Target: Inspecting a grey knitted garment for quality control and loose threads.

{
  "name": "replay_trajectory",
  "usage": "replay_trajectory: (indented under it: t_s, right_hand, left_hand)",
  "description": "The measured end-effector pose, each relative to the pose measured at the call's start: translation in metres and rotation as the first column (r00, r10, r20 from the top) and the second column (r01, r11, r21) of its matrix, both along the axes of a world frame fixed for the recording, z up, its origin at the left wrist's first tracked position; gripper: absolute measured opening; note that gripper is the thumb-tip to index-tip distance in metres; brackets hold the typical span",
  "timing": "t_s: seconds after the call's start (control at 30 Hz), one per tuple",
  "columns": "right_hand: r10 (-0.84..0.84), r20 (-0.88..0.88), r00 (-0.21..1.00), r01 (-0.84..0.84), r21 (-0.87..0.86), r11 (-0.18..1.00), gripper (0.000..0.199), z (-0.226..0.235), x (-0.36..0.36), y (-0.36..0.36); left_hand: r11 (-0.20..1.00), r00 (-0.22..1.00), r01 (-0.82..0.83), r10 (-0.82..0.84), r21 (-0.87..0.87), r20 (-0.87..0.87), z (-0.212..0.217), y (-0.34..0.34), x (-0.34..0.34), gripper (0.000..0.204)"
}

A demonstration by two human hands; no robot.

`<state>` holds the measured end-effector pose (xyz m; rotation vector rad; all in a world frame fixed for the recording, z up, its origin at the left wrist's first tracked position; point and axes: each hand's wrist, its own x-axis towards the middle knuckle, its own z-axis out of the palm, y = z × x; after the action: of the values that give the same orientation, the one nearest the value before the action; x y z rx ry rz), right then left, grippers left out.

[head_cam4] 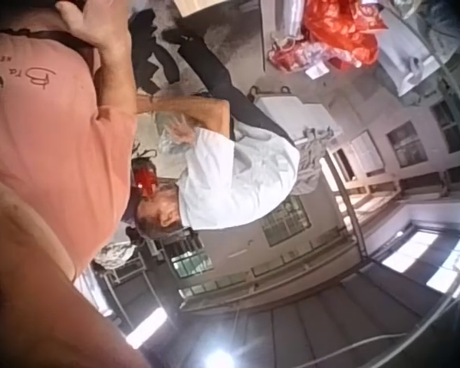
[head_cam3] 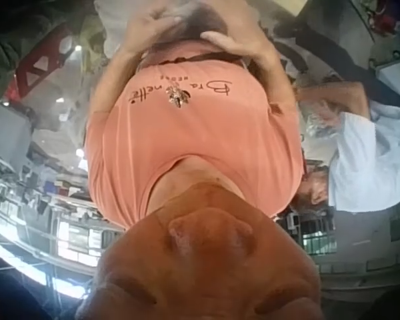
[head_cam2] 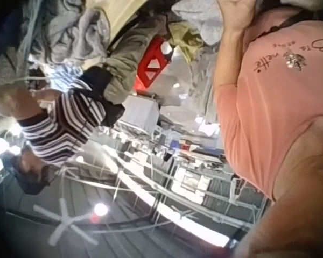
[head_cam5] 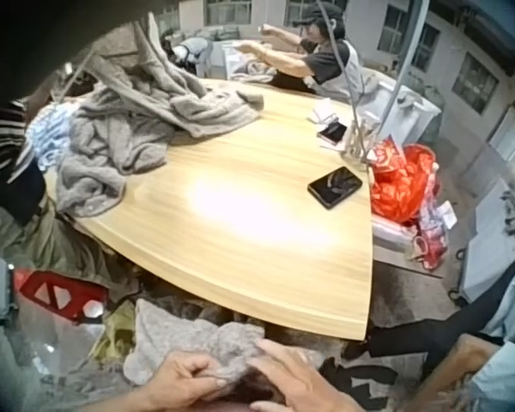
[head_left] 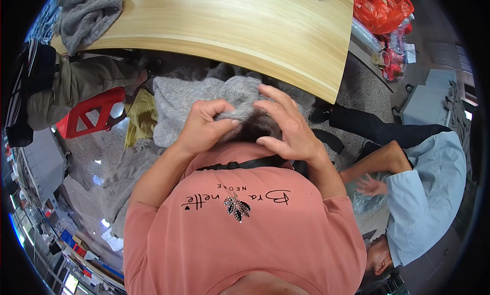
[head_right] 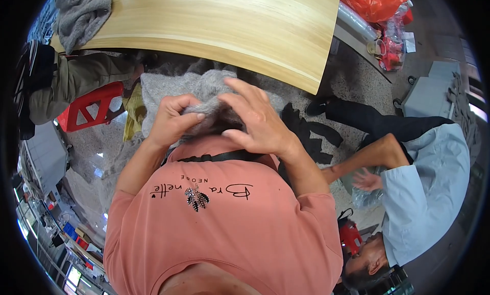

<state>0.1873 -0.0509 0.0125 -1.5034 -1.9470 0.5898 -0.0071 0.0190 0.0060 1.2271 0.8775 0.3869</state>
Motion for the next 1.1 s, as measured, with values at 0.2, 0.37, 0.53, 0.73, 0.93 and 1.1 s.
replay_trajectory:
  t_s: [0.2,0.37,0.53,0.73,0.93,1.1]
  right_hand:
    - [0.166,-0.288,0.943,-0.151,0.074,0.986,0.012,-0.017,-0.018,0.01]
    - [0.076,-0.439,0.895,0.011,0.192,0.981,0.007,-0.016,-0.033,0.015]
    - [-0.137,-0.294,0.946,0.228,0.301,0.926,0.022,-0.024,-0.009,0.008]
    - [-0.174,-0.074,0.982,0.189,0.339,0.922,0.041,-0.043,0.001,-0.047]
    - [-0.294,0.0,0.956,0.287,0.202,0.936,0.042,-0.077,-0.02,-0.023]
    - [-0.328,0.047,0.944,0.313,0.195,0.93,0.022,-0.09,-0.015,-0.009]
  left_hand:
    - [0.996,0.998,-0.067,0.066,0.063,0.017,0.013,-0.006,0.008,0.004]
    - [0.989,0.999,-0.016,0.023,-0.144,0.044,-0.001,-0.011,0.006,0.006]
    - [0.85,0.897,-0.255,0.386,-0.461,0.215,-0.006,-0.002,0.001,0.005]
    - [0.858,0.881,-0.272,0.404,-0.436,0.245,-0.009,0.01,0.004,0.008]
    - [0.82,0.847,-0.287,0.458,-0.495,0.268,-0.003,0.007,0.018,0.008]
    - [0.801,0.82,-0.32,0.502,-0.506,0.275,0.001,0.011,0.018,0.008]
